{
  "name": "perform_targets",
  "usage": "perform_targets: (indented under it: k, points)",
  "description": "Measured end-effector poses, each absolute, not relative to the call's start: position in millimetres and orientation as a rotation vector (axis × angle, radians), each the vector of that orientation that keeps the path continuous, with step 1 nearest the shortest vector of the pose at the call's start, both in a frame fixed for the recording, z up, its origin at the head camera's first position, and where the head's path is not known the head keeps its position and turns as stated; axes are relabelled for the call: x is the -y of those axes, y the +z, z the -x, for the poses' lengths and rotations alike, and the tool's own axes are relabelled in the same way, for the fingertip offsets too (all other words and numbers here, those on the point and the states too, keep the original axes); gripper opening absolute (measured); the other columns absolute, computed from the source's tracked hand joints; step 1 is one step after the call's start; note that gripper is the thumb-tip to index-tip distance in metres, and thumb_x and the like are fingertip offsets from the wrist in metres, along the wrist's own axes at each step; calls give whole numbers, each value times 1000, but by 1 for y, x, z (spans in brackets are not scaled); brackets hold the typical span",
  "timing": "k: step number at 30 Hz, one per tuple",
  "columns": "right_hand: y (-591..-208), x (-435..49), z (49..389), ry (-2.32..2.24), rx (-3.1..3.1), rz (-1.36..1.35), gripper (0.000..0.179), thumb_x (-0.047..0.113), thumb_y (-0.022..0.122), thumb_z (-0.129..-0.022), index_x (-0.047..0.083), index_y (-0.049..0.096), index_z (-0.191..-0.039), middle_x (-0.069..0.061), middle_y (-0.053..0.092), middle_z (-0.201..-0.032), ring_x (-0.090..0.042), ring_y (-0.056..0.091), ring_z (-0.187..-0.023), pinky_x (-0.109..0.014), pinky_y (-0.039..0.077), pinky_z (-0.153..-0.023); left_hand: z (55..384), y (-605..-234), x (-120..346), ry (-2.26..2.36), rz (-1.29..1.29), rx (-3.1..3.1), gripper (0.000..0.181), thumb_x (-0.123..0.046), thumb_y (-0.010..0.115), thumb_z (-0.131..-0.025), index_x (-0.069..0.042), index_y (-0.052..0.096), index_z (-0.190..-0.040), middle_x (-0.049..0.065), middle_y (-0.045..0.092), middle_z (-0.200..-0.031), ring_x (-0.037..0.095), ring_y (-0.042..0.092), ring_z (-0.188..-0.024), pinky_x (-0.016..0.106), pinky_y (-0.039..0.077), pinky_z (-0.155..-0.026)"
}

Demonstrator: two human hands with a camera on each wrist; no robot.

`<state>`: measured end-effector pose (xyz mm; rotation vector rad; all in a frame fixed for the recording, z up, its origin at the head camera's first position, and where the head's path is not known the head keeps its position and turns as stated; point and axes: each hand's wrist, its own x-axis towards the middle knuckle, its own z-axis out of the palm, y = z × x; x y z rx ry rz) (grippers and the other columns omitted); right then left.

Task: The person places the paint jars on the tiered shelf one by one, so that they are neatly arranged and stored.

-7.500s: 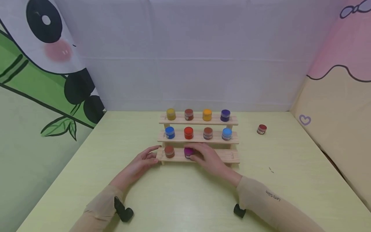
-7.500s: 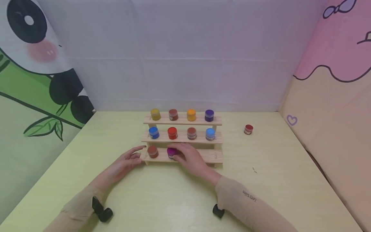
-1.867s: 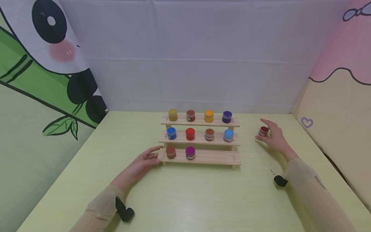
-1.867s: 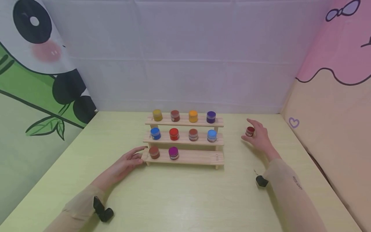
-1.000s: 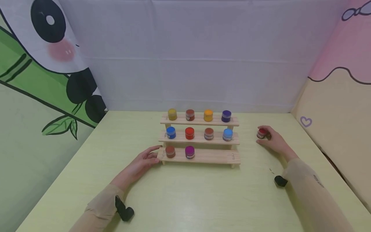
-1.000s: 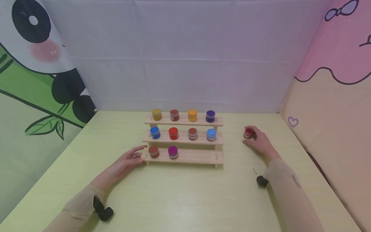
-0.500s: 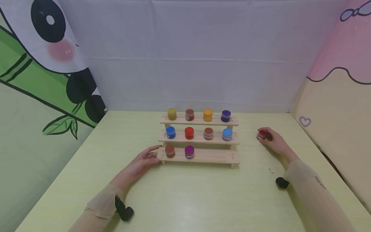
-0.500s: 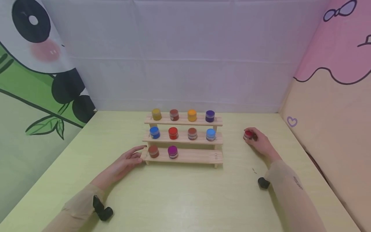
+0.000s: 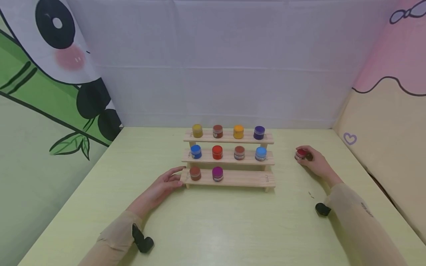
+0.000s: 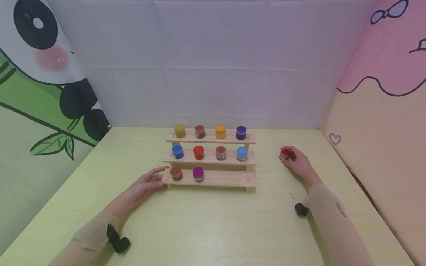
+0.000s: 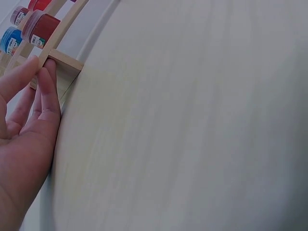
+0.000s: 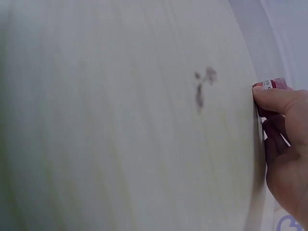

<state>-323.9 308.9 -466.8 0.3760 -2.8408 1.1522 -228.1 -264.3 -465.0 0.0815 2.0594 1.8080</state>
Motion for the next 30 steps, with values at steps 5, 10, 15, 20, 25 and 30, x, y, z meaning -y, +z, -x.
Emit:
perform_targets:
  k: [5, 10, 15, 20, 25, 30]
  points:
    - [-467, -308, 324, 1155, 2829, -358, 48, 17, 65, -96, 2, 47, -139, -27, 55, -130, -37, 48, -118, -45, 36, -98, 229, -465, 264, 1807, -80, -2057, 67, -24, 62, -97, -24, 29, -155, 7, 54, -139, 13, 56, -122, 26, 38, -106]
    - [-466, -309, 324, 1177, 2829, -348, 49, 16, 64, -96, 2, 46, -139, -28, 54, -132, -41, 47, -121, -53, 35, -102, 229, -464, 264, 1799, -77, -2062, 67, -25, 62, -97, -25, 29, -155, 8, 53, -141, 14, 55, -124, 30, 36, -110]
    - [-466, -309, 324, 1175, 2826, -343, 49, 16, 64, -96, 2, 46, -139, -28, 54, -132, -41, 48, -121, -53, 35, -101, 230, -463, 263, 1801, -84, -2067, 67, -25, 62, -97, -24, 29, -155, 7, 54, -139, 13, 55, -122, 27, 37, -107]
    - [-465, -307, 322, 1156, 2830, -325, 49, 17, 65, -95, 3, 47, -139, -28, 55, -131, -39, 49, -118, -51, 35, -99, 229, -464, 264, 1803, -96, -2061, 67, -23, 62, -97, -22, 29, -155, 4, 57, -135, 12, 56, -121, 23, 39, -104]
    - [-461, -305, 319, 1126, 2862, -329, 49, 17, 67, -94, 5, 49, -138, -27, 57, -128, -40, 53, -115, -51, 39, -98, 229, -463, 264, 1794, -98, -2067, 67, -24, 62, -97, -22, 29, -155, 8, 55, -138, 14, 55, -122, 27, 37, -107]
    - [-452, -301, 314, 1109, 2908, -388, 48, 13, 71, -91, 4, 53, -135, -25, 62, -123, -41, 59, -113, -50, 44, -98, 229, -463, 264, 1786, -79, -2070, 67, -26, 61, -97, -22, 28, -155, 14, 50, -146, 16, 55, -125, 31, 35, -111]
